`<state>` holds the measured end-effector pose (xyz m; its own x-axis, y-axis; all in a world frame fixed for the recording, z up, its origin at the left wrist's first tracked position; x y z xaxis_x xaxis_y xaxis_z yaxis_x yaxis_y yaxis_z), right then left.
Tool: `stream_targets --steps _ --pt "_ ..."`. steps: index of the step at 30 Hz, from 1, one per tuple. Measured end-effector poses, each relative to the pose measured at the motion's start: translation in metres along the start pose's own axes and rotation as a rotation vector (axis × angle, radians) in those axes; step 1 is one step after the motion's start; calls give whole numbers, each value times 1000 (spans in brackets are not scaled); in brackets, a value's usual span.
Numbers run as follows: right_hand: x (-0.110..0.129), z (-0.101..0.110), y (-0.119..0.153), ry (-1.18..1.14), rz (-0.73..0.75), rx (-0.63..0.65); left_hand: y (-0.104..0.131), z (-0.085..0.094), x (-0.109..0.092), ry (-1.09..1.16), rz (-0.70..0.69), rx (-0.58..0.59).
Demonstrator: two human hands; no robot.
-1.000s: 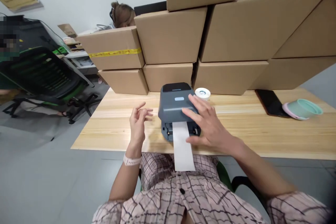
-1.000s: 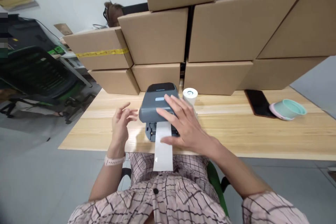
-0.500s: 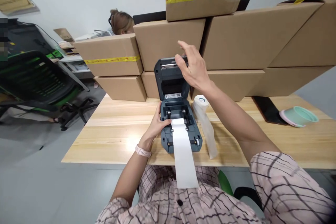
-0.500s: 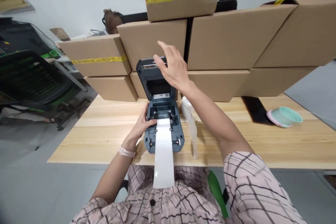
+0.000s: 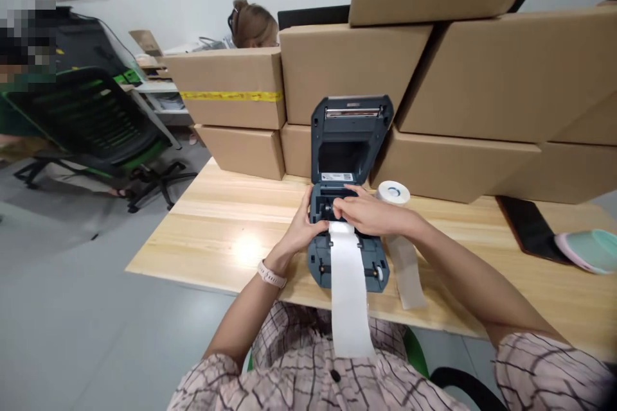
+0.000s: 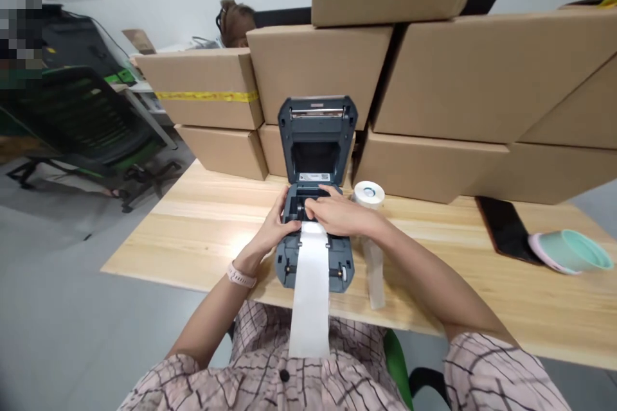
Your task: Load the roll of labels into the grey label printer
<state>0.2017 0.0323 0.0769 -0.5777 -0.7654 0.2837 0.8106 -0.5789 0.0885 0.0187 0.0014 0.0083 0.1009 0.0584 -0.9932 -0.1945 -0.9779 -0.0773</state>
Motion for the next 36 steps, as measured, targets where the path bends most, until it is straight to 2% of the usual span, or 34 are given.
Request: stream_targets --steps 4,9,14,18,20,22,26,28,30,33,36 --pt "6 -1 -9 -15 -11 127 1 0 -2 -20 7 -22" --pt "4 3 -5 -62 -64 91 -3 5 4 -33 -24 17" --pt "1 6 -3 -48 -33 158 -8 13 15 20 -21 45" --pt "-3 14 2 -307 27 185 -8 14 16 21 -43 62" --pt "-8 21 19 -508 80 140 -7 13 14 15 -46 58" --pt "-16 25 51 -697 103 24 -6 12 12 2 -49 51" --pt "-45 14 144 -942 34 -312 -4 9 8 -3 -78 48" --pt "-62 -2 187 -940 -86 -456 -4 9 7 2 -84 46" --pt "-79 -23 214 -921 -290 -546 -5 10 6 -1 -76 40" --pt "-97 -52 223 -973 -562 -591 -5 12 5 -11 -54 43" --pt "-104 -72 208 -1046 -669 -557 -5 12 3 -21 -49 57"
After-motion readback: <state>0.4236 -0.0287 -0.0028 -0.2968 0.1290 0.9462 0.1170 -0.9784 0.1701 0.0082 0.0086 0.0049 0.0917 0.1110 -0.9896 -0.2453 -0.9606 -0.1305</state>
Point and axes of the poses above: each hand's wrist, its own y-axis away from the middle knuckle, its own z-axis out of the back of the hand, x = y × z, the point moved 2 cm from there along -y, towards the middle knuckle, and after that the axes turned 3 degrees about -z, right-handed, at the moved point
